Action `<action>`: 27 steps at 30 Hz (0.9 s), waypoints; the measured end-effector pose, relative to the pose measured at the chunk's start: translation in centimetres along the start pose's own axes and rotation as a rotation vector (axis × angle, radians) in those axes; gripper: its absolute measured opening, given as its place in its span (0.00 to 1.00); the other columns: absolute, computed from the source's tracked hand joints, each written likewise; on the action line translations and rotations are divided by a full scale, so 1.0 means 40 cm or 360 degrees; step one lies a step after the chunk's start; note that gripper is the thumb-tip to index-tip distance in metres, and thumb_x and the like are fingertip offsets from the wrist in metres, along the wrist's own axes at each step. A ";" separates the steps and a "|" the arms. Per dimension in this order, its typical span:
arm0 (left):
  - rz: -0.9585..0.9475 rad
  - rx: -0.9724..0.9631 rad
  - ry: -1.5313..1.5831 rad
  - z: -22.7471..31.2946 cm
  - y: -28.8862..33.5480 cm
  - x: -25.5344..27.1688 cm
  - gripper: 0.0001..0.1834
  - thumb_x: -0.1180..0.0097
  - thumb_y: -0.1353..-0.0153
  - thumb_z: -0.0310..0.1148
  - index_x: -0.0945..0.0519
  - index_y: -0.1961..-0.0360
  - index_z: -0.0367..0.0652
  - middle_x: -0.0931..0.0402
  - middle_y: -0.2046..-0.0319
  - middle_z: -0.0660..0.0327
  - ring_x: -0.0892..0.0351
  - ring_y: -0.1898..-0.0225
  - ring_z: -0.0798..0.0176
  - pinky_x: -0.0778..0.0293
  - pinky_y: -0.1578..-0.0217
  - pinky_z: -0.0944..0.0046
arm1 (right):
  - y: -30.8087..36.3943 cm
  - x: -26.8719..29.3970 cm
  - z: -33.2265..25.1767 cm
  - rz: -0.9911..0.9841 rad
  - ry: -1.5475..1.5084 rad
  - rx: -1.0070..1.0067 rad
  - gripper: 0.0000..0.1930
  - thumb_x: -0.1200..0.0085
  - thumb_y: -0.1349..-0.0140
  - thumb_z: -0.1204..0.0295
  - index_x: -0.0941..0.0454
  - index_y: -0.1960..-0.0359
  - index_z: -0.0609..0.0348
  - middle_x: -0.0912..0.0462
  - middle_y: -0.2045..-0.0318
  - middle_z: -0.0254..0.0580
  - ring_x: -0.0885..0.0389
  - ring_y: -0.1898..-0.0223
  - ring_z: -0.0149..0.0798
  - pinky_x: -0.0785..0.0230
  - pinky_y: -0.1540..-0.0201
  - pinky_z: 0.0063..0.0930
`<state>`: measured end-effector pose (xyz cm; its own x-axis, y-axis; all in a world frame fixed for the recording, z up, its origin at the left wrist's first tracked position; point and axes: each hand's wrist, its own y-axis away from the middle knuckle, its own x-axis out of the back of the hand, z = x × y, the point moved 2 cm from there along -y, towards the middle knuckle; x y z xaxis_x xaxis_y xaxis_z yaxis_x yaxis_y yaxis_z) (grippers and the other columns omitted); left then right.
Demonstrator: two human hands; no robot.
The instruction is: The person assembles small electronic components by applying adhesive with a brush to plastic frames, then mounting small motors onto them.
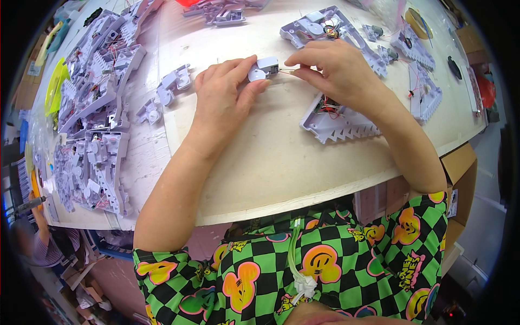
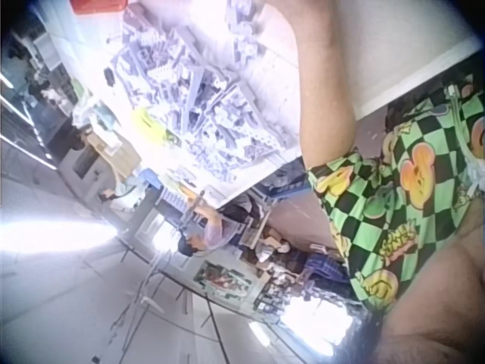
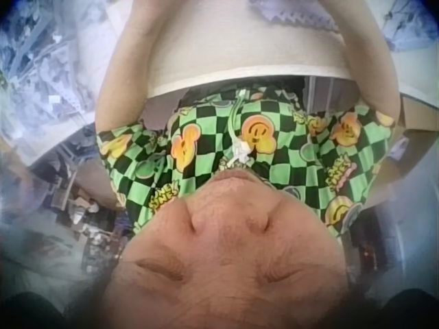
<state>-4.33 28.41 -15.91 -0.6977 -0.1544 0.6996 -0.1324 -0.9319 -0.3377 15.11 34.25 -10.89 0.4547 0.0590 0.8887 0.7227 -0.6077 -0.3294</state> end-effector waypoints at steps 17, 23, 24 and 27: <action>-0.0016 -0.0051 -0.0176 0.022 -0.001 0.016 0.21 0.40 0.47 0.41 0.22 0.52 0.44 0.23 0.58 0.60 0.29 0.55 0.57 0.46 0.47 0.57 | -0.012 -0.002 -0.022 -0.0055 0.0014 -0.0203 0.08 0.46 0.46 0.70 0.20 0.64 0.48 0.21 0.70 0.33 0.21 0.65 0.37 0.33 0.62 0.32; -0.0027 -0.0052 -0.0184 0.012 -0.003 0.015 0.21 0.39 0.48 0.41 0.22 0.52 0.47 0.23 0.57 0.61 0.30 0.52 0.57 0.47 0.46 0.55 | 0.000 -0.022 -0.004 -0.0093 0.0346 0.0210 0.16 0.46 0.46 0.70 0.22 0.54 0.45 0.21 0.66 0.31 0.21 0.62 0.38 0.33 0.60 0.33; -0.0029 -0.0050 -0.0184 0.014 -0.004 0.016 0.21 0.39 0.48 0.41 0.22 0.52 0.47 0.23 0.57 0.61 0.30 0.52 0.57 0.47 0.46 0.55 | 0.001 -0.021 -0.004 -0.0094 0.0344 0.0209 0.16 0.46 0.46 0.70 0.22 0.54 0.45 0.21 0.66 0.31 0.21 0.62 0.38 0.33 0.60 0.33; -0.0053 -0.0032 -0.0205 0.018 -0.007 0.025 0.22 0.39 0.48 0.41 0.22 0.52 0.47 0.23 0.56 0.63 0.31 0.51 0.56 0.47 0.45 0.54 | -0.001 -0.022 -0.012 -0.0138 0.0406 0.0235 0.17 0.46 0.48 0.71 0.23 0.54 0.47 0.20 0.66 0.30 0.23 0.60 0.36 0.34 0.59 0.32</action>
<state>-4.49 28.29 -14.66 -0.5965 -0.1658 0.7853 -0.1689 -0.9306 -0.3248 14.45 33.84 -11.49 0.2558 -0.1064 0.9609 0.8296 -0.4861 -0.2747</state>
